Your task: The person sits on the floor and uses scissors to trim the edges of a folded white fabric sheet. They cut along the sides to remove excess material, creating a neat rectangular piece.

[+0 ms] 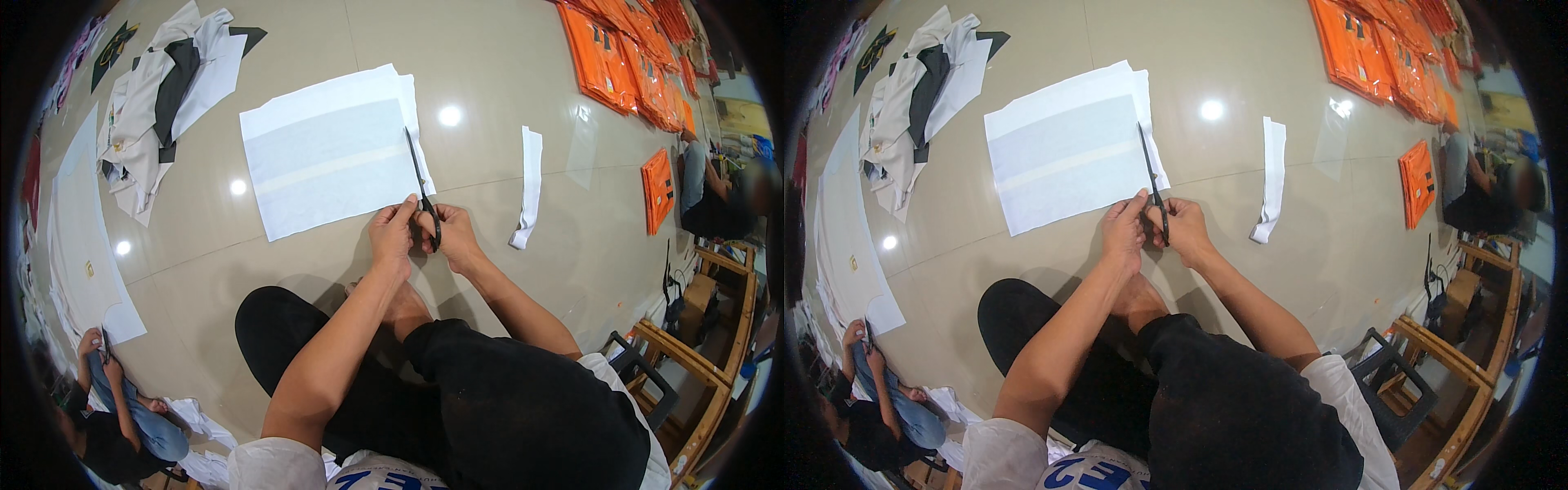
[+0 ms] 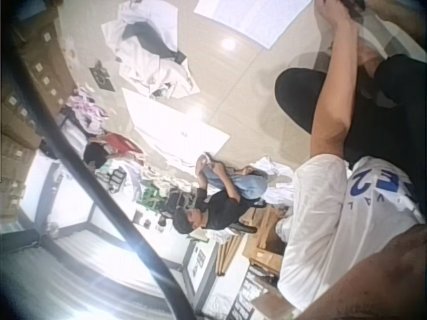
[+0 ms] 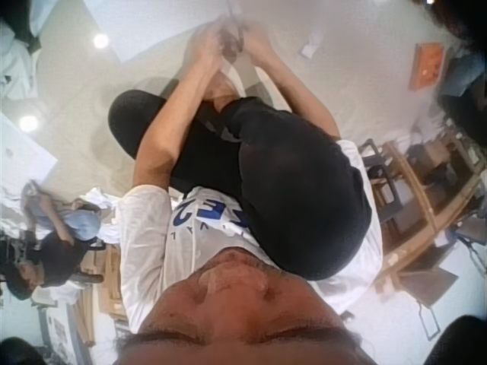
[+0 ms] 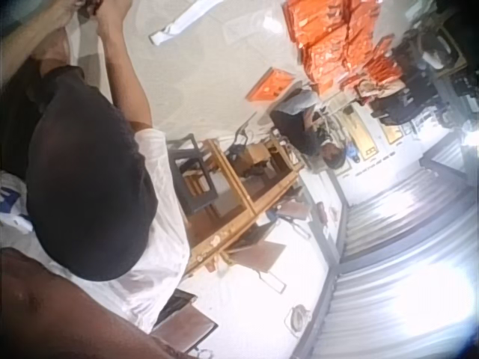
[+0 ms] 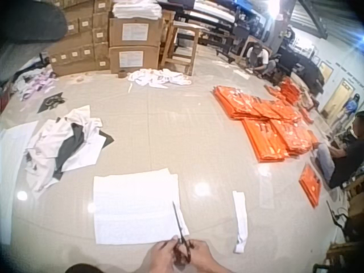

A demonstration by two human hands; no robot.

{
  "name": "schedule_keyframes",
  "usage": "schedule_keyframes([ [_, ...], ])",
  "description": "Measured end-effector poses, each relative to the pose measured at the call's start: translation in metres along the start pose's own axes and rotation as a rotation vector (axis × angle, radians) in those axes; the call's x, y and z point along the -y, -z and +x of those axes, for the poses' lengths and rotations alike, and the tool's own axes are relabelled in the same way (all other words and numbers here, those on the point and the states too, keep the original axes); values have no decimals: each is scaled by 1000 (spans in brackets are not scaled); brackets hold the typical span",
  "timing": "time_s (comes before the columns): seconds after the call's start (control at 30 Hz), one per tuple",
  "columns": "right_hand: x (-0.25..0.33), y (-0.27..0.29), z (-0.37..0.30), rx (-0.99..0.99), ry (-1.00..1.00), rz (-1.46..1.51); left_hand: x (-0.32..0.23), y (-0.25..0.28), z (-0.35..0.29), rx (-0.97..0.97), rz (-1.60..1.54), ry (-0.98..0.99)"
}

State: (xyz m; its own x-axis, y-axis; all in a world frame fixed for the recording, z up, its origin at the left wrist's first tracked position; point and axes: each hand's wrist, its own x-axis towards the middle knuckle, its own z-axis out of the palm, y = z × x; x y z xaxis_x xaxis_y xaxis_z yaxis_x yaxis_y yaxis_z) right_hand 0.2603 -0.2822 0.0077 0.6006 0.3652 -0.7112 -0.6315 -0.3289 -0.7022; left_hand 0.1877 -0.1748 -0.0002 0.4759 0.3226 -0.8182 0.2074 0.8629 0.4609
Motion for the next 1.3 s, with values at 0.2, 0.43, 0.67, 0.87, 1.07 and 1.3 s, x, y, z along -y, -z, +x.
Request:
schedule_keyframes([
  [0.2,5,0,5,7,-1,-1,2,3,5,0,-22,35],
  [0.43,7,-1,8,4,-13,-6,-2,2,1,26,-47,44],
  [0.67,4,3,4,15,-8,-7,-15,6,0,-104,276,-22],
  [0.87,-11,15,-16,20,-23,-48,-77,-3,31,-149,1041,-1228],
  [1.07,-20,26,-32,44,-39,-48,-106,0,99,-268,1706,-1176],
  [1.3,-21,28,-33,33,-60,-56,-101,8,108,-333,1753,-1207],
])
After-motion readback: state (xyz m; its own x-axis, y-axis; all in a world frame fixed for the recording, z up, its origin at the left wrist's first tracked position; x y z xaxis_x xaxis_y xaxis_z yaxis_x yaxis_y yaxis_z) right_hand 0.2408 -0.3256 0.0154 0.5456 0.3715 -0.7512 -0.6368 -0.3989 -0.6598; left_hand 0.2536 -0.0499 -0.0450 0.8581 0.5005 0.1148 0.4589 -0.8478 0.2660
